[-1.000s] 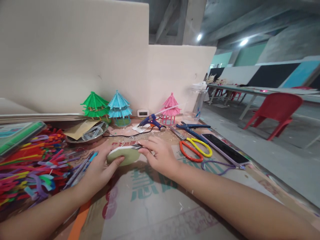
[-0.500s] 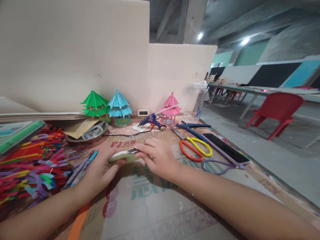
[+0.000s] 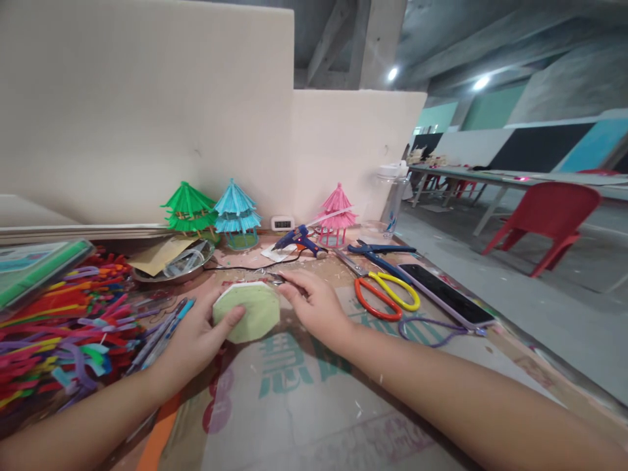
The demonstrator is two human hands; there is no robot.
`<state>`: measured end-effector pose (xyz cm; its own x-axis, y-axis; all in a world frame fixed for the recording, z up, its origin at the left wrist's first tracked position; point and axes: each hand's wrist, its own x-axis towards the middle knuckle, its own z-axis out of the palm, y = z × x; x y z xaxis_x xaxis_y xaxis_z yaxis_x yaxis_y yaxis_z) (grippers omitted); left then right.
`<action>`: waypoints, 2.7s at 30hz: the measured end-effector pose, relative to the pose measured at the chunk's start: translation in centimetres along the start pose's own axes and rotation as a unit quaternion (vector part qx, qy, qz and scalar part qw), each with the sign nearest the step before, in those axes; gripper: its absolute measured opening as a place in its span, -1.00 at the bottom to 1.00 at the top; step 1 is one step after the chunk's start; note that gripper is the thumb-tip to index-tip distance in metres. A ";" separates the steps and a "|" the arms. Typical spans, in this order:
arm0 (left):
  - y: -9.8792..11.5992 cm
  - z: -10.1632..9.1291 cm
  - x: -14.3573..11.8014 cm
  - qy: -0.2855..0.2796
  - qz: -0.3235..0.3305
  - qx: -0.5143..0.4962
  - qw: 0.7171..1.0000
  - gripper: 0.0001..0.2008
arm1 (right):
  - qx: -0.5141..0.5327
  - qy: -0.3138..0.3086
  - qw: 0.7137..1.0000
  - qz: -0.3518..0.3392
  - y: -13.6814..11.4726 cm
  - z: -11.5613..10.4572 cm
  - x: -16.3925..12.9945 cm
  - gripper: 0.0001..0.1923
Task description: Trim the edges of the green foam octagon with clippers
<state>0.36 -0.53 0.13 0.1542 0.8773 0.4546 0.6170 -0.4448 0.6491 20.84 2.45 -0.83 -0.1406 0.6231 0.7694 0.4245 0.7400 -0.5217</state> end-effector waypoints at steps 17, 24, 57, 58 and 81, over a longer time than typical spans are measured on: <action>0.2 0.1 0.2 -0.034 -0.024 -0.060 0.997 -0.77 | 0.033 -0.080 0.996 0.031 -0.8 0.1 -0.2 -0.89; -0.8 -0.1 0.5 -0.019 0.024 -0.009 0.999 -0.80 | -0.066 -0.054 0.992 -0.097 -0.7 -0.8 -0.1 -0.70; -1.5 0.0 0.4 -0.014 0.089 0.029 0.996 -0.76 | -0.194 -0.056 0.959 -0.199 -1.1 -1.2 0.3 -0.65; -1.5 0.0 0.4 -0.015 0.090 0.028 0.995 -0.77 | -0.192 -0.055 0.959 -0.200 -1.1 -1.2 0.3 -0.65; -1.1 -0.1 0.5 -0.011 0.085 0.022 0.996 -0.80 | -0.179 -0.057 0.965 -0.183 -0.8 -1.1 0.2 -0.66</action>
<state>-0.30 0.40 -0.25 0.2756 0.7943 0.5414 0.6138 -0.5789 0.5368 21.42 1.70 0.16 -0.4286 0.3759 0.8216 0.6071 0.7932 -0.0462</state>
